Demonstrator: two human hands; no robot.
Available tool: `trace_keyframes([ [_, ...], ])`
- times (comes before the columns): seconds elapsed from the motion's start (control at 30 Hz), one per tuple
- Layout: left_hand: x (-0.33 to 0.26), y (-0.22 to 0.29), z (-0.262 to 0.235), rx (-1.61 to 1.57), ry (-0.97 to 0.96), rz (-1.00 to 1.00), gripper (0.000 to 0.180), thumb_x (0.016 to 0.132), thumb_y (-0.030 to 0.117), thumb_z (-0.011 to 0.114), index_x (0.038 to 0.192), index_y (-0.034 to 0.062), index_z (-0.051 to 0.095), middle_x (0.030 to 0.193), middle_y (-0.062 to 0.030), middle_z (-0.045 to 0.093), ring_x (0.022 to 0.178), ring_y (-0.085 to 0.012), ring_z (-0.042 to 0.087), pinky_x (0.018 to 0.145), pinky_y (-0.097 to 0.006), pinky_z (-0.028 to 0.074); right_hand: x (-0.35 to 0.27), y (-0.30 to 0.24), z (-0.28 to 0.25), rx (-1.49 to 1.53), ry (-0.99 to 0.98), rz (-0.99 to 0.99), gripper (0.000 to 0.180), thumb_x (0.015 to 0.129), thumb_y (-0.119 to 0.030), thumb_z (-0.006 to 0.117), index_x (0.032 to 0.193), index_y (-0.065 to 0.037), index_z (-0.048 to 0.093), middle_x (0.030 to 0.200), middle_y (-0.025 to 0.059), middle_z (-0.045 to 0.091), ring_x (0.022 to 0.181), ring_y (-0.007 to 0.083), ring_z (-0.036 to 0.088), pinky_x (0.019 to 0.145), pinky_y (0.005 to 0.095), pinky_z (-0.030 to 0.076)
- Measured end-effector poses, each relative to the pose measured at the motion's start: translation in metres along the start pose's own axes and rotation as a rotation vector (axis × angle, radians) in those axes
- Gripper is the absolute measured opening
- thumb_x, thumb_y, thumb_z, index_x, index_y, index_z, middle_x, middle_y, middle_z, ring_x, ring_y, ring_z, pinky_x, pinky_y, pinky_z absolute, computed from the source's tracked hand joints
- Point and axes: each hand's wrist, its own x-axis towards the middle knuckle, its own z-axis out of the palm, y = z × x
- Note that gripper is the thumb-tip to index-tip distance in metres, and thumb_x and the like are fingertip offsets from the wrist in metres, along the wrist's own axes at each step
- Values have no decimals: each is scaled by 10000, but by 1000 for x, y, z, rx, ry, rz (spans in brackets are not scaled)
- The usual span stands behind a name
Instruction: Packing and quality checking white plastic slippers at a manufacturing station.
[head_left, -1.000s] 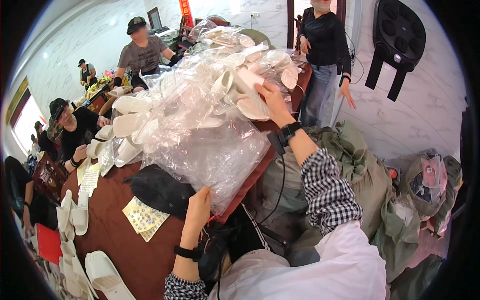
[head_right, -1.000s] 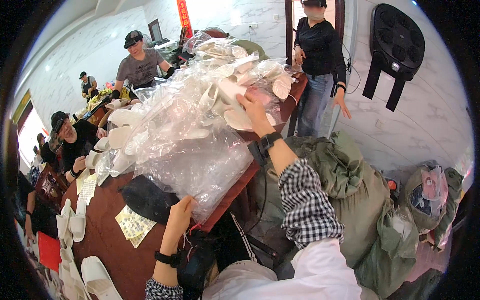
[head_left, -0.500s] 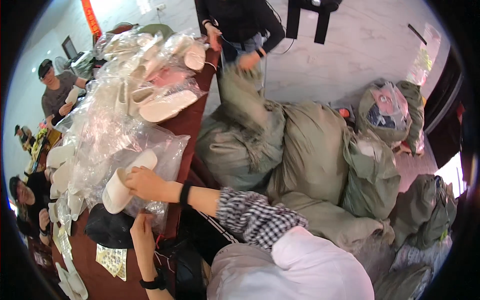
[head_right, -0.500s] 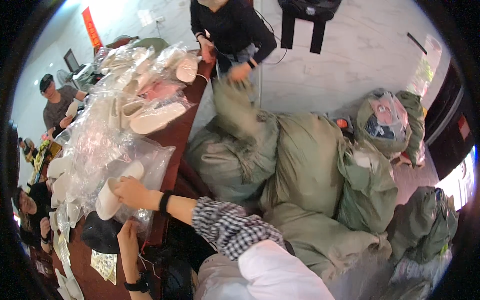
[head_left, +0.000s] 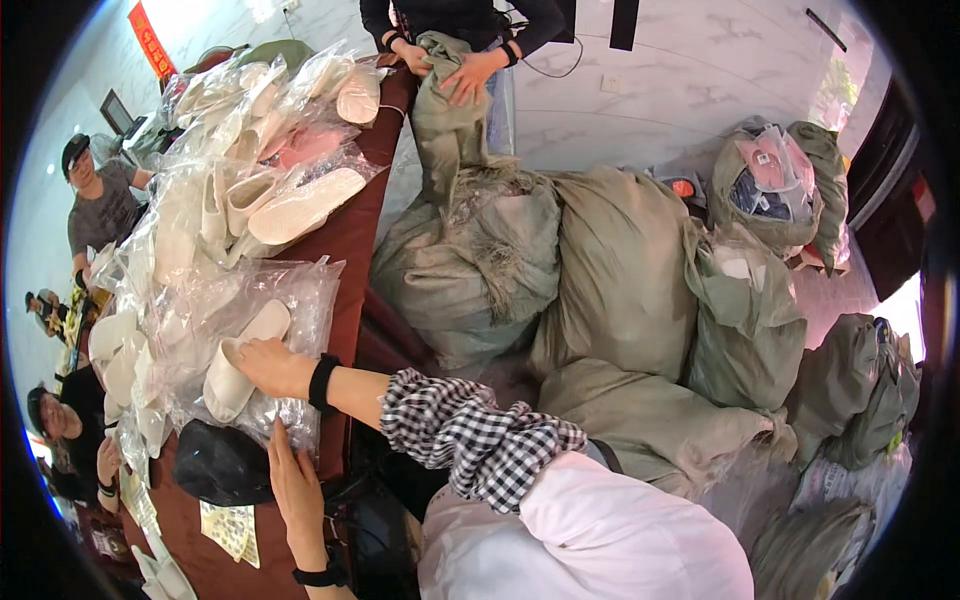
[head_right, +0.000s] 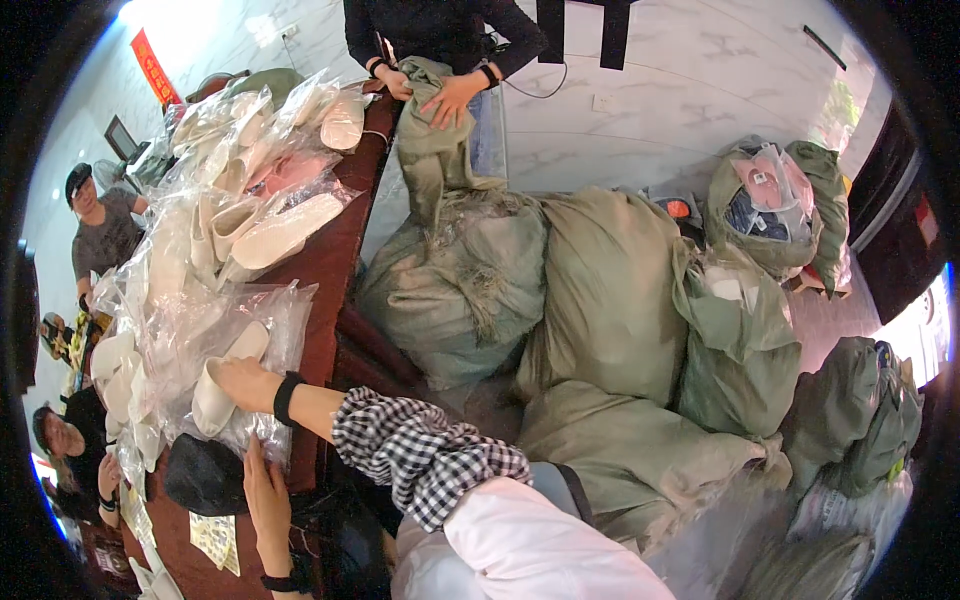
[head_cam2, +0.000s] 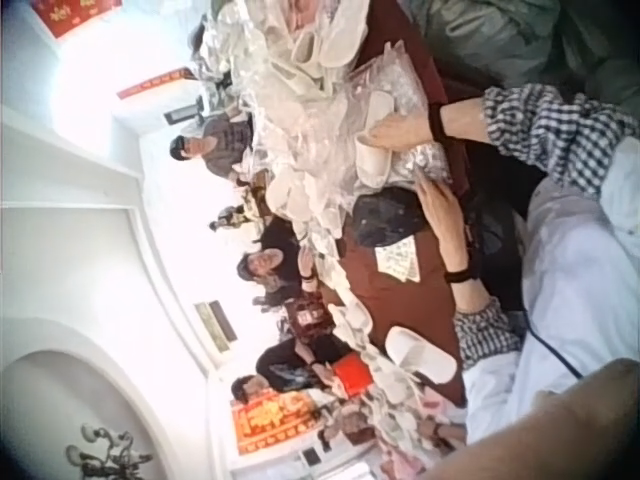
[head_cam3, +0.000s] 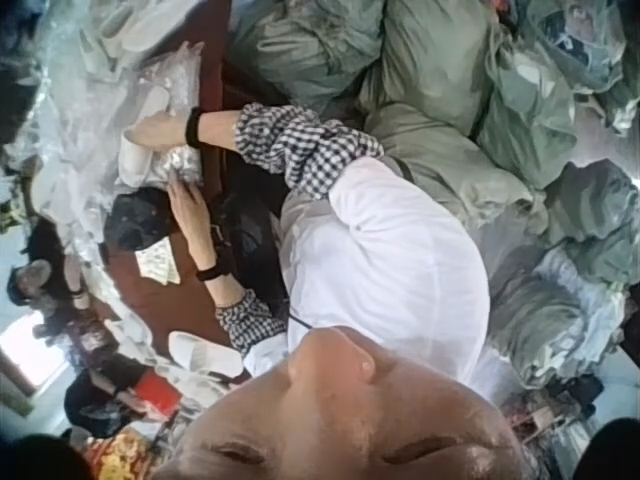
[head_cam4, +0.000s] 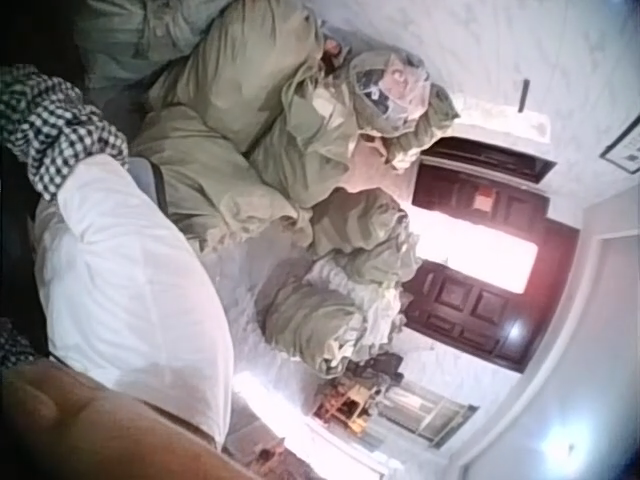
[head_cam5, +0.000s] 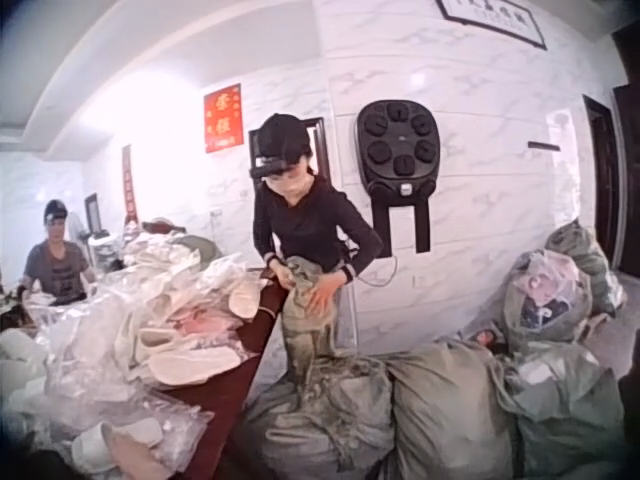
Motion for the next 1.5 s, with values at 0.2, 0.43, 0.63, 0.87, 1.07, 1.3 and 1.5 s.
trace_keyframes([
  [0.2,-4,2,-7,-92,-78,57,467,958,-21,491,1423,17,491,1477,-263,436,1373,-434,417,1115,-460,363,-32,-27,-26,-175,299,-72,447,799,-138,671,1197,47,589,1039,116,643,940,265,631,885,389,492],
  [0.43,-35,4,-4,104,62,137,523,894,-6,605,1408,38,517,1528,-229,384,1407,-458,345,1166,-511,295,-88,2,-6,-101,59,44,311,861,-260,659,1133,-111,648,1283,108,579,1275,290,494,1120,510,317],
  [0.63,-48,8,1,131,75,171,636,845,40,661,1442,16,443,1491,-255,396,1389,-482,332,1143,-550,301,-92,6,-13,-69,78,-64,331,890,-278,633,1182,-121,623,1287,99,561,1285,292,479,1129,505,295],
  [0.87,-43,3,13,207,140,174,617,789,96,731,1367,62,516,1378,-244,491,1272,-444,463,1061,-523,399,-58,29,-49,44,-370,-126,371,923,-346,634,1209,-110,641,1289,125,594,1216,331,541,1006,478,421],
  [1.07,-37,6,17,256,144,157,506,830,199,716,1288,47,565,1283,-248,555,1230,-432,516,1029,-478,441,44,-1,-135,216,-313,97,252,953,-234,630,1056,-15,702,873,167,697,808,266,675,744,360,526],
  [1.3,-33,9,19,252,182,128,535,789,201,756,1274,64,578,1265,-243,559,1181,-429,552,983,-467,485,198,-63,-131,136,-106,-460,222,970,-192,591,1071,-22,691,988,145,696,922,289,666,821,372,509],
  [1.5,-34,11,20,205,161,88,561,775,210,758,1287,67,579,1278,-260,551,1183,-448,548,984,-469,489,257,-57,5,-286,-604,-258,355,868,-204,679,1181,-36,663,1102,213,680,1041,371,653,879,420,520],
])
